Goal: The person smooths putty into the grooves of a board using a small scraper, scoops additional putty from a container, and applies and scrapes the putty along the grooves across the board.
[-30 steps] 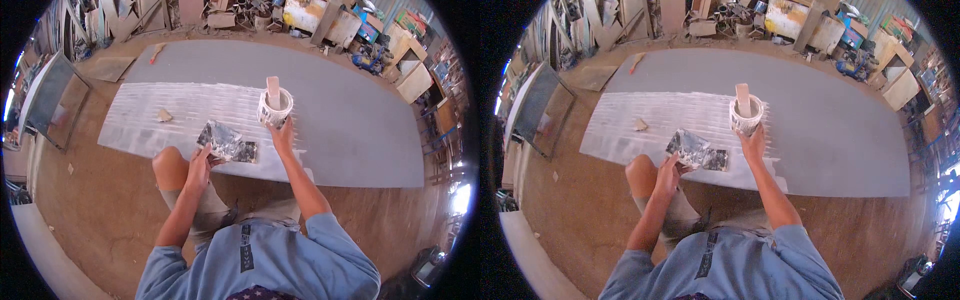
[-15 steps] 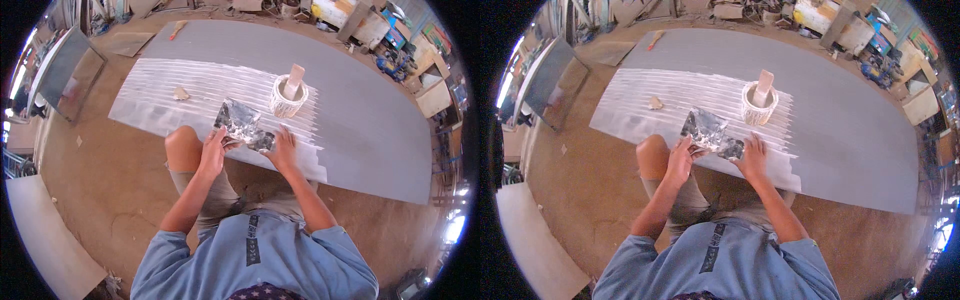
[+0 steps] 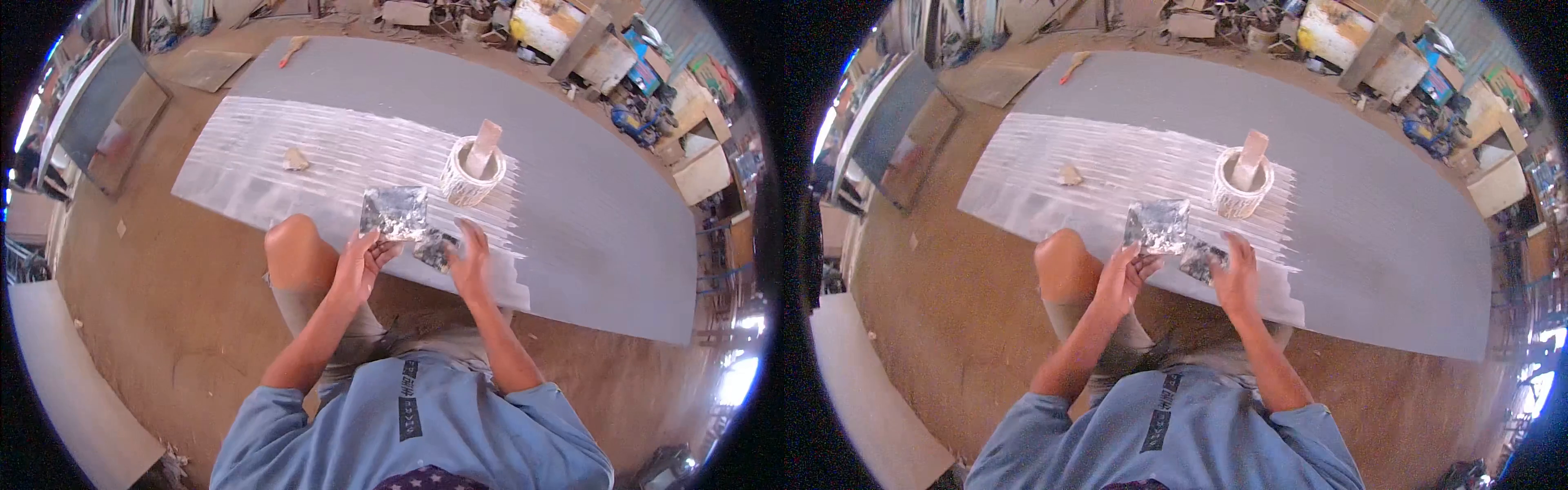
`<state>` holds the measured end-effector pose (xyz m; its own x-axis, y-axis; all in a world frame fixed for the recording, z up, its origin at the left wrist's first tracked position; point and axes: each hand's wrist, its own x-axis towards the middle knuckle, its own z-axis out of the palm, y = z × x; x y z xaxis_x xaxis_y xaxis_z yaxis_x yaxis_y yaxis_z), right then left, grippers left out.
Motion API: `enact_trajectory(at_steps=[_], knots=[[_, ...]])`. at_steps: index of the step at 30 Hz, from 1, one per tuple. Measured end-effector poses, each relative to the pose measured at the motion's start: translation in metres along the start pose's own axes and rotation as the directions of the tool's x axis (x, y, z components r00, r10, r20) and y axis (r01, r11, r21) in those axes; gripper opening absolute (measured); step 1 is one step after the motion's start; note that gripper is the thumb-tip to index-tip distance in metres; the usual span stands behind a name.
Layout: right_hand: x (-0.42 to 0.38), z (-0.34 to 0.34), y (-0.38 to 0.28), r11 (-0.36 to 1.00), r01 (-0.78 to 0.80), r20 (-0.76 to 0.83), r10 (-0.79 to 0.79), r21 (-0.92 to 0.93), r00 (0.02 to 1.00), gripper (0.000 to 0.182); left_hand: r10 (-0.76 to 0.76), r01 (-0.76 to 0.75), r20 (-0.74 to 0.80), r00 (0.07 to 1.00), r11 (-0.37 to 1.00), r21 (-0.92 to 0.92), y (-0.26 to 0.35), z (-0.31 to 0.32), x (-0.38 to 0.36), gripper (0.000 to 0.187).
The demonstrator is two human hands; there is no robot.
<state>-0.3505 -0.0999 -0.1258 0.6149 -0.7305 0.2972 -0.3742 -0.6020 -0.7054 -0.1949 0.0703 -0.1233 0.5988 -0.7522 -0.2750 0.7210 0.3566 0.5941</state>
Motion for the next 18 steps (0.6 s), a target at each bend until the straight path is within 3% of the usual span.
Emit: enact_trajectory(at_steps=[1,2,4,5,7,8,10,11,12,14,15,16,18], knots=[[-0.002,-0.003,-0.013,0.952,0.247,-0.077,-0.264,-0.179,0.961,0.041,-0.061,0.060,-0.030,0.998,0.997,-0.046,-0.001,0.010,-0.003,0.026],[-0.005,-0.005,-0.023,0.952,0.241,-0.087,-0.261,-0.188,0.961,0.041,-0.068,0.067,-0.018,0.998,0.997,-0.044,-0.008,0.016,-0.002,0.026],[-0.016,-0.008,-0.034,0.964,-0.051,0.172,0.006,0.260,0.985,0.046,-0.154,0.152,-0.017,0.988,0.985,-0.085,-0.027,0.031,-0.003,0.028],[-0.019,-0.008,-0.036,0.966,-0.063,0.143,0.028,0.250,0.989,0.046,-0.175,0.177,0.038,0.984,0.983,-0.051,-0.038,0.036,-0.002,0.030],[-0.022,-0.013,-0.033,0.758,-0.452,0.339,0.317,0.470,0.886,0.036,-0.235,0.232,0.099,0.967,0.972,0.043,-0.042,0.064,-0.008,0.031],[-0.026,-0.017,-0.024,0.753,-0.454,0.313,0.338,0.476,0.888,0.036,-0.268,0.252,0.130,0.955,0.959,0.126,-0.043,0.076,-0.010,0.032],[-0.035,-0.021,-0.010,0.760,-0.277,-0.053,0.378,0.588,0.924,0.034,-0.360,0.313,0.176,0.916,0.918,0.244,-0.041,0.079,0.004,0.031],[-0.037,-0.031,-0.007,0.783,-0.207,-0.188,0.380,0.586,0.906,0.032,-0.264,0.145,0.174,0.949,0.852,0.503,-0.033,0.079,0.015,0.036],[-0.036,-0.044,-0.011,0.811,-0.141,-0.319,0.375,0.567,0.870,0.032,-0.159,-0.036,0.203,0.966,0.698,0.715,-0.026,0.083,0.028,0.043],[-0.031,-0.096,-0.019,0.750,-0.308,-0.218,0.511,0.585,0.831,0.032,0.180,-0.233,0.156,0.971,0.580,0.780,0.000,0.121,0.060,0.057],[-0.033,-0.108,-0.007,0.750,-0.305,-0.210,0.505,0.587,0.837,0.032,0.287,-0.436,0.336,0.897,0.450,0.779,0.007,0.129,0.092,0.060],[-0.036,-0.117,0.005,0.789,-0.506,0.011,0.537,0.347,0.844,0.032,0.363,-0.612,0.506,0.782,0.293,0.735,0.013,0.133,0.124,0.065],[-0.033,-0.117,0.006,0.814,-0.579,0.246,0.553,0.045,0.796,0.032,0.264,-0.605,0.552,0.791,0.208,0.769,0.016,0.160,0.165,0.070]])
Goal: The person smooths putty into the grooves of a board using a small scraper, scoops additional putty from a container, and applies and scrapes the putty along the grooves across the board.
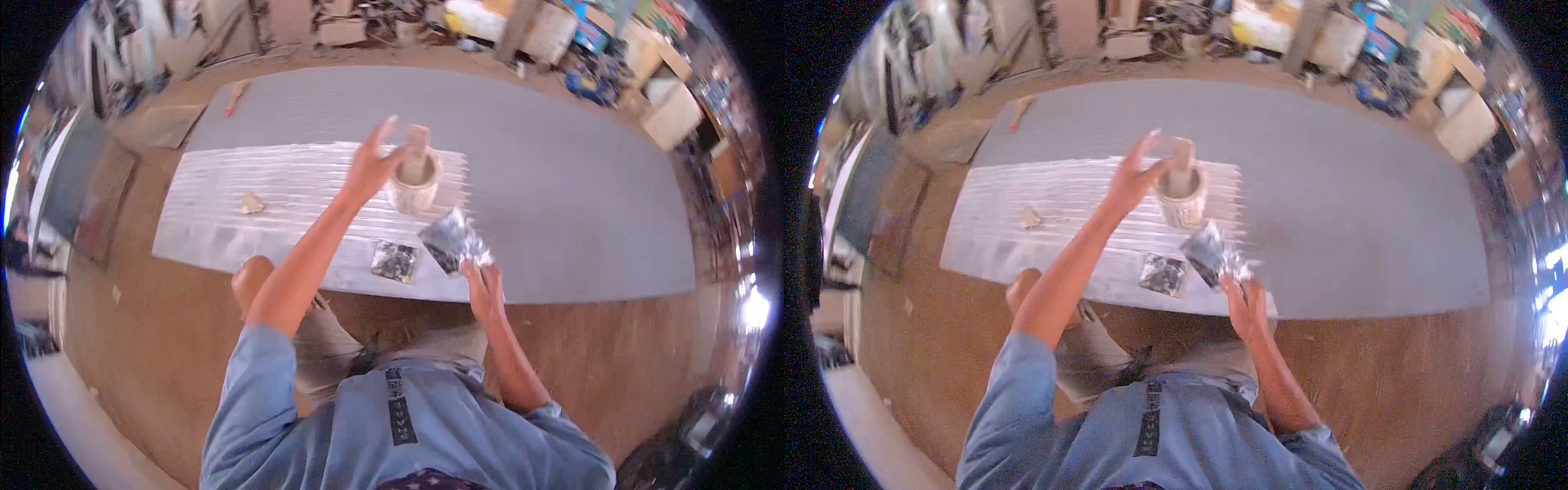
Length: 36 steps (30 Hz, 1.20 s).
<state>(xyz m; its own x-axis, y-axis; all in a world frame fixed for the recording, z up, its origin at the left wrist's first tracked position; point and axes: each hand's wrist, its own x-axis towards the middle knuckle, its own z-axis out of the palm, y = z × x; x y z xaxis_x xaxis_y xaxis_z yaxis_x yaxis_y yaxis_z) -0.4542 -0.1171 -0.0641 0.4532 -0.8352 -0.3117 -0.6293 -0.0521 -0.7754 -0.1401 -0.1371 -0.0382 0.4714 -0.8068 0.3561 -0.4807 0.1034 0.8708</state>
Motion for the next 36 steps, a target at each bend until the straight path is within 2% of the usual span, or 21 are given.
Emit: enact_trajectory(at_steps=[1,2,4,6,7,10,11,12,13,14,16,21,23,27,30,33,36], knots=[[-0.005,0.003,-0.003,0.990,0.128,-0.010,-0.128,-0.052,0.992,0.032,-0.008,0.006,0.023,1.000,0.996,0.089,0.005,0.005,0.013,0.068],[-0.010,0.005,-0.015,0.982,0.188,-0.017,-0.188,0.014,0.982,0.033,-0.022,0.013,0.048,0.999,0.984,0.176,0.009,0.011,0.023,0.066],[-0.010,0.009,-0.030,0.960,0.269,0.003,-0.270,0.075,0.963,0.034,0.037,-0.047,0.063,0.997,0.987,0.155,-0.007,0.023,0.036,0.060],[-0.004,0.014,-0.033,0.866,0.484,-0.046,-0.482,0.123,0.875,0.031,0.015,-0.020,0.033,0.999,0.987,0.162,0.004,0.020,0.029,0.054],[0.002,0.017,-0.034,0.862,0.490,-0.034,-0.490,0.129,0.871,0.031,0.002,-0.007,0.032,0.999,0.988,0.155,0.009,0.016,0.023,0.048],[0.027,0.021,-0.046,0.778,0.629,-0.002,-0.629,-0.013,0.778,0.029,0.049,-0.036,-0.069,0.996,0.984,0.175,0.017,0.004,0.014,0.043],[0.035,0.021,-0.052,0.683,0.709,0.040,-0.715,-0.172,0.698,0.027,0.044,-0.030,-0.073,0.996,0.983,0.180,0.020,0.003,0.011,0.043],[0.042,0.021,-0.059,0.558,0.766,0.100,-0.784,-0.319,0.612,0.026,0.117,-0.092,-0.150,0.982,0.982,0.162,0.026,0.000,0.009,0.038],[0.052,0.025,-0.059,0.543,0.773,0.110,-0.791,-0.327,0.602,0.024,0.187,-0.155,-0.228,0.956,0.976,0.152,0.027,0.000,0.007,0.033],[0.060,0.028,-0.059,0.539,0.779,0.117,-0.793,-0.320,0.597,0.024,0.183,-0.148,-0.234,0.955,0.976,0.158,0.029,-0.001,0.004,0.033],[0.074,0.034,-0.059,0.527,0.772,0.115,-0.795,-0.356,0.596,0.024,0.231,-0.196,-0.096,0.968,0.938,0.288,0.029,-0.001,0.000,0.028],[0.074,0.034,-0.056,0.494,0.755,0.171,-0.777,-0.431,0.606,0.022,0.109,-0.097,-0.009,0.994,0.922,0.375,0.026,0.004,0.006,0.026],[0.074,0.034,-0.056,0.476,0.754,0.188,-0.776,-0.453,0.602,0.023,0.122,-0.133,0.054,0.991,0.891,0.433,0.027,0.005,0.012,0.024],[0.073,0.036,-0.059,0.484,0.754,0.201,-0.766,-0.443,0.610,0.024,0.123,-0.124,0.029,0.992,0.888,0.443,0.025,0.015,0.019,0.021],[0.073,0.036,-0.057,0.499,0.743,0.214,-0.747,-0.446,0.630,0.024,0.043,-0.062,0.050,0.998,0.878,0.475,0.021,0.017,0.023,0.021],[0.072,0.037,-0.057,0.510,0.739,0.204,-0.745,-0.441,0.636,0.024,0.040,-0.034,-0.005,0.999,0.907,0.420,0.011,0.017,0.024,0.022],[0.071,0.036,-0.060,0.513,0.729,0.211,-0.733,-0.452,0.647,0.024,-0.036,0.047,-0.039,0.999,0.929,0.367,0.012,0.013,0.024,0.024]])
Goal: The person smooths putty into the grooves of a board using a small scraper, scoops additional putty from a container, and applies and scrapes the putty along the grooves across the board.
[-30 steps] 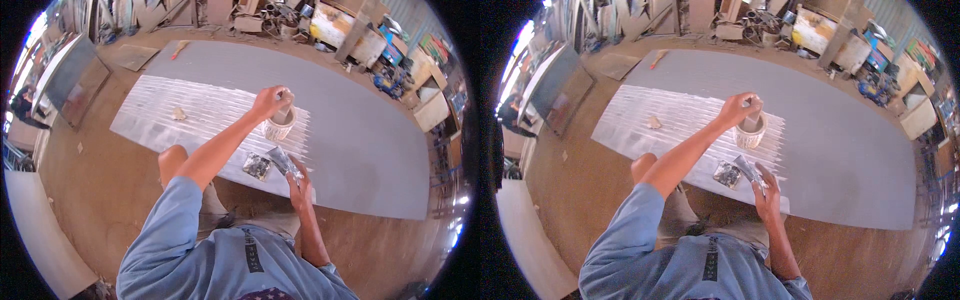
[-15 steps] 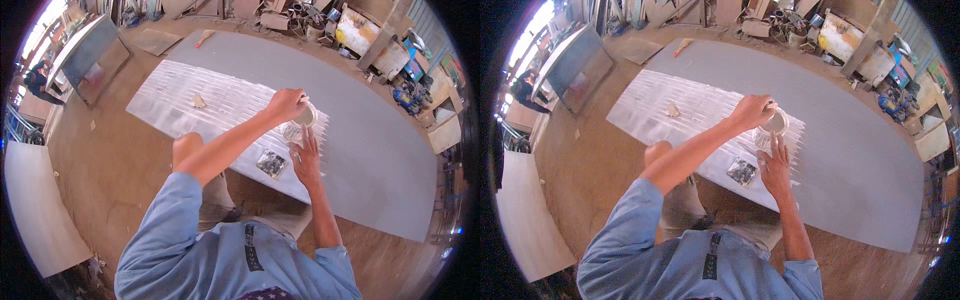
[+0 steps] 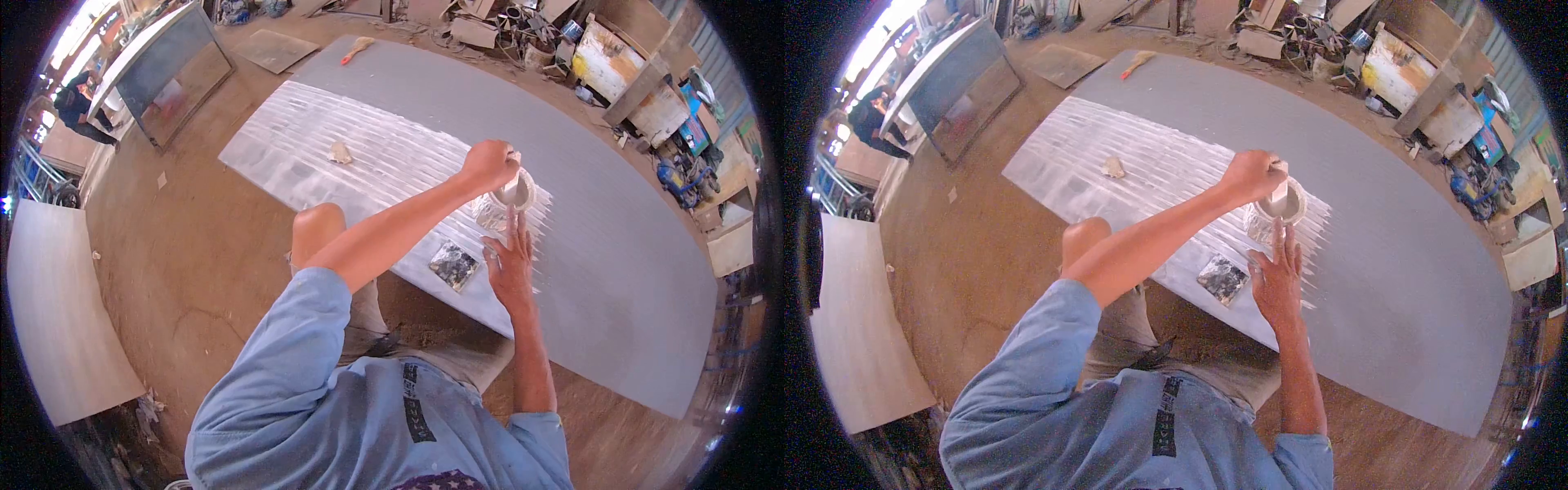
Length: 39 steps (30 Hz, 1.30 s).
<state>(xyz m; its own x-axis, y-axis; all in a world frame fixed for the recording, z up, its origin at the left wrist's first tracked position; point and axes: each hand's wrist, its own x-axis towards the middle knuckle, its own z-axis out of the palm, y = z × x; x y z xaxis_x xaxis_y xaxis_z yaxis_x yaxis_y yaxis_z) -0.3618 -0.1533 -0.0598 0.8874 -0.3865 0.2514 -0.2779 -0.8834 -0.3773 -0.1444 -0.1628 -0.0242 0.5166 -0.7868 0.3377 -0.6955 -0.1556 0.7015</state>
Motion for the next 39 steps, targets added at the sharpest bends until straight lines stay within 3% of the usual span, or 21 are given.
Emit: enact_trajectory(at_steps=[2,6,8,9,13,16,18,19,21,23,26,32,37,39], knots=[[0.000,-0.001,0.000,1.000,0.005,0.002,-0.005,-0.006,1.000,0.025,-0.076,0.067,-0.090,0.993,0.993,-0.100,-0.002,-0.002,0.001,0.027],[-0.001,0.002,0.001,1.000,0.009,0.004,-0.009,-0.002,1.000,0.025,-0.087,0.069,-0.090,0.992,0.981,-0.179,0.012,-0.015,-0.007,0.028],[-0.001,0.004,0.002,1.000,0.015,-0.020,-0.015,-0.009,1.000,0.023,0.144,-0.139,0.035,0.989,0.982,-0.127,-0.003,0.000,-0.010,0.026],[0.000,0.003,0.001,1.000,0.019,-0.019,-0.020,-0.008,1.000,0.023,0.186,-0.183,0.012,0.982,0.975,-0.123,-0.001,-0.001,-0.016,0.024],[-0.001,0.005,0.002,1.000,0.008,-0.025,-0.008,-0.006,1.000,0.022,0.196,-0.197,-0.017,0.980,0.971,-0.139,0.008,-0.011,-0.020,0.022],[-0.001,0.008,0.007,1.000,0.020,-0.024,-0.021,-0.004,1.000,0.021,0.250,-0.252,-0.039,0.967,0.966,-0.052,0.009,-0.014,-0.019,0.020],[-0.001,0.010,0.010,1.000,0.003,-0.023,-0.003,-0.016,1.000,0.020,0.299,-0.303,0.053,0.953,0.935,0.181,0.009,-0.008,-0.018,0.021],[-0.001,0.014,0.011,1.000,0.026,-0.044,-0.027,-0.017,0.999,0.019,0.313,-0.319,0.062,0.948,0.934,0.159,0.012,-0.006,-0.016,0.021],[-0.003,0.009,0.013,0.999,0.004,-0.077,-0.008,-0.046,0.997,0.019,0.191,-0.225,0.172,0.967,0.950,0.215,0.009,-0.007,-0.015,0.022],[-0.004,0.004,0.009,0.999,0.015,-0.001,-0.015,-0.048,1.000,0.020,0.145,-0.186,0.192,0.971,0.957,0.222,0.009,-0.008,-0.012,0.024],[-0.005,0.003,0.012,1.000,0.028,-0.019,-0.029,-0.012,0.999,0.021,0.177,-0.217,0.182,0.967,0.949,0.227,0.004,-0.008,-0.003,0.027],[-0.004,0.000,0.011,1.000,0.019,0.005,-0.019,-0.022,1.000,0.021,0.060,-0.096,0.183,0.981,0.977,0.192,-0.001,-0.005,-0.004,0.031],[-0.005,0.002,0.013,1.000,0.019,0.003,-0.019,-0.021,1.000,0.022,-0.017,0.018,0.054,0.998,1.000,-0.015,0.002,-0.014,-0.004,0.029],[-0.006,0.001,0.012,1.000,0.025,-0.006,-0.025,0.003,1.000,0.021,0.021,-0.022,0.024,0.999,0.999,0.034,0.011,-0.018,-0.007,0.029]])
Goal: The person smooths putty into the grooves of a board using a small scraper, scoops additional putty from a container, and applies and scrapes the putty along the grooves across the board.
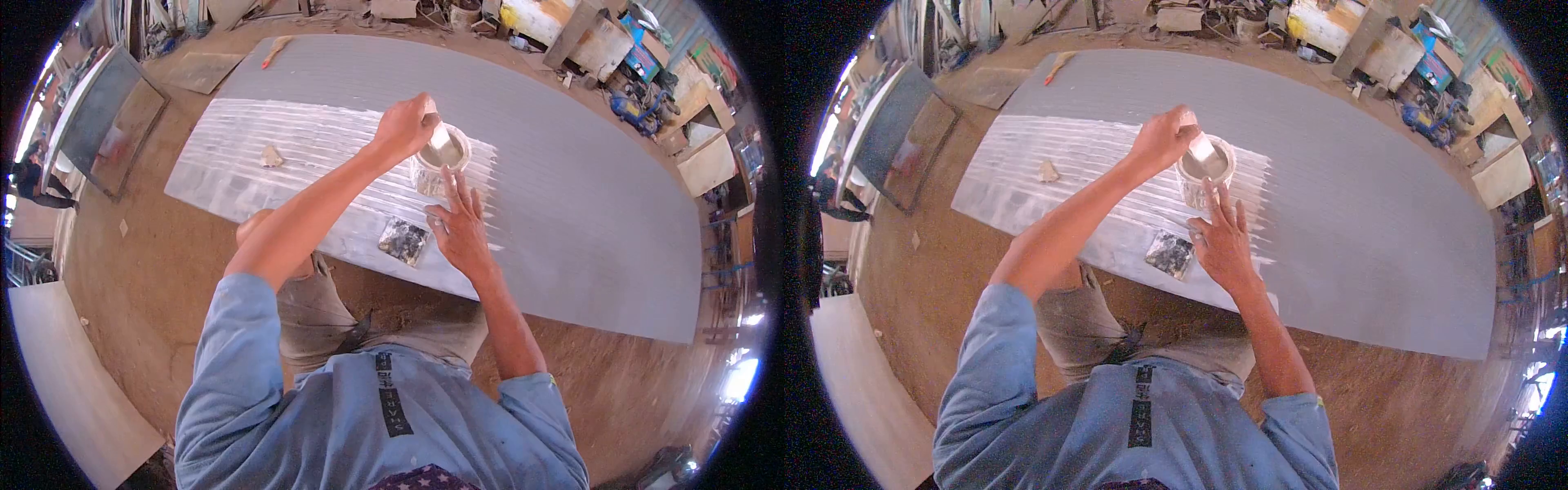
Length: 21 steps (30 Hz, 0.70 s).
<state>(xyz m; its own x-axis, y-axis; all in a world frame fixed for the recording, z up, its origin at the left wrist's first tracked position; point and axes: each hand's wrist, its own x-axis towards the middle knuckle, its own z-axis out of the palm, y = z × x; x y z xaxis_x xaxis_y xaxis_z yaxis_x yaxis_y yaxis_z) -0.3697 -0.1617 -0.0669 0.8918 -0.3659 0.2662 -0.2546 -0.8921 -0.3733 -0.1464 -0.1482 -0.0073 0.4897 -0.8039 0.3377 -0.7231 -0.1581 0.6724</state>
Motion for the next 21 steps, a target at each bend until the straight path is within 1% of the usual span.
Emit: enact_trajectory(at_steps=[1,2,4,5,7,8,10,11,13,17,19,20,21], knots=[[-0.001,-0.002,-0.001,1.000,-0.004,0.000,0.004,0.000,1.000,0.021,0.037,-0.035,-0.035,0.999,0.998,0.049,0.005,-0.001,-0.002,0.028],[0.000,-0.003,-0.002,1.000,0.002,-0.003,-0.002,-0.007,1.000,0.020,0.039,-0.038,-0.032,0.999,0.998,0.047,0.006,0.000,-0.004,0.028],[-0.001,-0.003,-0.002,1.000,0.004,-0.006,-0.004,-0.013,1.000,0.019,0.176,-0.172,-0.022,0.984,0.978,0.117,0.001,0.006,-0.008,0.026],[-0.002,-0.001,-0.001,1.000,0.006,-0.012,-0.006,-0.002,1.000,0.018,0.178,-0.175,-0.018,0.984,0.978,0.116,-0.001,0.010,-0.012,0.026],[0.000,-0.001,0.000,1.000,0.000,-0.026,0.000,0.008,1.000,0.017,0.079,-0.076,-0.016,0.997,0.989,0.126,-0.001,0.015,-0.017,0.026],[0.001,-0.001,-0.001,1.000,0.002,-0.018,-0.002,-0.002,1.000,0.016,0.088,-0.086,-0.009,0.996,0.988,0.124,-0.001,0.016,-0.014,0.026],[-0.003,-0.001,0.000,1.000,-0.002,-0.009,0.002,-0.015,1.000,0.015,0.000,0.003,-0.021,1.000,0.990,0.138,-0.001,0.018,-0.012,0.027],[-0.003,0.000,0.001,1.000,0.001,-0.007,-0.001,-0.013,1.000,0.015,0.006,-0.004,-0.020,1.000,0.991,0.137,0.000,0.018,-0.010,0.027],[-0.002,0.000,0.001,1.000,0.006,-0.009,-0.006,-0.010,1.000,0.015,-0.051,0.049,0.025,0.998,0.996,0.081,0.000,0.017,-0.006,0.028],[-0.001,-0.005,0.000,0.999,0.017,-0.004,-0.018,-0.035,1.000,0.015,0.006,-0.012,0.058,0.998,0.995,0.103,0.007,0.028,-0.010,0.029],[-0.003,-0.008,0.001,0.999,0.025,0.009,-0.025,-0.036,1.000,0.016,0.004,-0.009,0.111,0.994,0.999,0.044,0.005,0.021,-0.007,0.030],[-0.002,-0.009,0.003,1.000,0.028,0.007,-0.028,0.009,1.000,0.018,0.009,-0.014,0.102,0.995,0.999,0.047,0.003,0.017,-0.007,0.030],[-0.001,-0.012,0.004,0.998,0.031,0.003,-0.031,0.055,1.000,0.019,-0.030,0.027,0.091,0.995,0.999,0.031,0.004,0.009,-0.006,0.030]])
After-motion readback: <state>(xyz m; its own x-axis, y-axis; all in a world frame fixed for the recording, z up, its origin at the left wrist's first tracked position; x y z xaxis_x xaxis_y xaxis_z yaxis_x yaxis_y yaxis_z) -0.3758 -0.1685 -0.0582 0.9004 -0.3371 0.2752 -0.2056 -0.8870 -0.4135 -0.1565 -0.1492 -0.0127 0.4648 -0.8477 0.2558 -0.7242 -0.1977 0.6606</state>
